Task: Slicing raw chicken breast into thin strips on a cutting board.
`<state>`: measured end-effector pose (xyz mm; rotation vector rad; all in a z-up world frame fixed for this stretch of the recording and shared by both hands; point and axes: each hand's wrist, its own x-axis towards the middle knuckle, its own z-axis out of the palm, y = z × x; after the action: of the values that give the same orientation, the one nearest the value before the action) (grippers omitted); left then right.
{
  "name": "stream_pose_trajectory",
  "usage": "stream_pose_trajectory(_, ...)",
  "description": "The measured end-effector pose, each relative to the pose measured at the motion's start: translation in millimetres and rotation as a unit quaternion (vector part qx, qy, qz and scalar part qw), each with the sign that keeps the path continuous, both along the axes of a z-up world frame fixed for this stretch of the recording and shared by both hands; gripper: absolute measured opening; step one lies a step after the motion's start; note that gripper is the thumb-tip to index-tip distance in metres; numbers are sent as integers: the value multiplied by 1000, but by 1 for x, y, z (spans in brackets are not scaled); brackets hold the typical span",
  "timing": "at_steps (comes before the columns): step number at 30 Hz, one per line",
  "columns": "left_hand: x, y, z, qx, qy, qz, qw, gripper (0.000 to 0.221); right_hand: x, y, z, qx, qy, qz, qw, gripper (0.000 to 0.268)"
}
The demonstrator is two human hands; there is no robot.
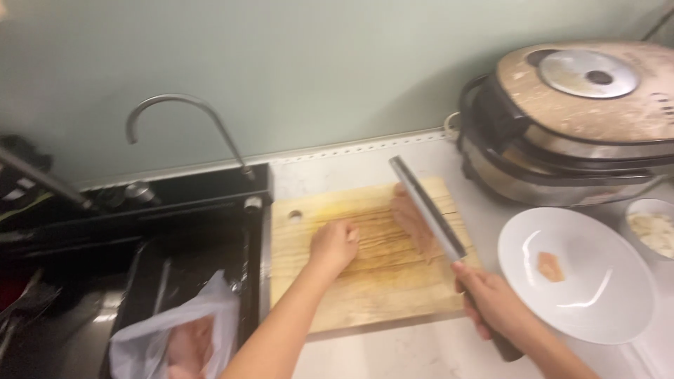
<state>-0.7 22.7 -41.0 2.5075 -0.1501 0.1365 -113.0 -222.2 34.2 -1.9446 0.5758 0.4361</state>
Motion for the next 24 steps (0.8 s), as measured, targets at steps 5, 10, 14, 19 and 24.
stream_pose_trajectory(5, -36, -72, 135, -191, 161, -60, 966, 22, -8, -5, -5, 49, 9, -26, 998, 54)
stream_pose_trajectory(10, -56, -166, 166, -289, 236, -273, 887, 19, -5, -18, -47, 144, -11, -74, 987, 38)
stream_pose_trajectory(14, -46, -165, 142, -170, 95, -295, 935, 68, -8, -14, -22, 126, 6, -86, 988, 45)
stream_pose_trajectory(19, -1, -86, 110, -213, 60, -71, 973, 23, -11, -16, -18, 112, -16, -96, 989, 35)
stream_pose_trajectory(24, 36, -81, 55, 121, -15, -238, 964, 40, -2, -17, -33, 101, -60, -87, 989, 27)
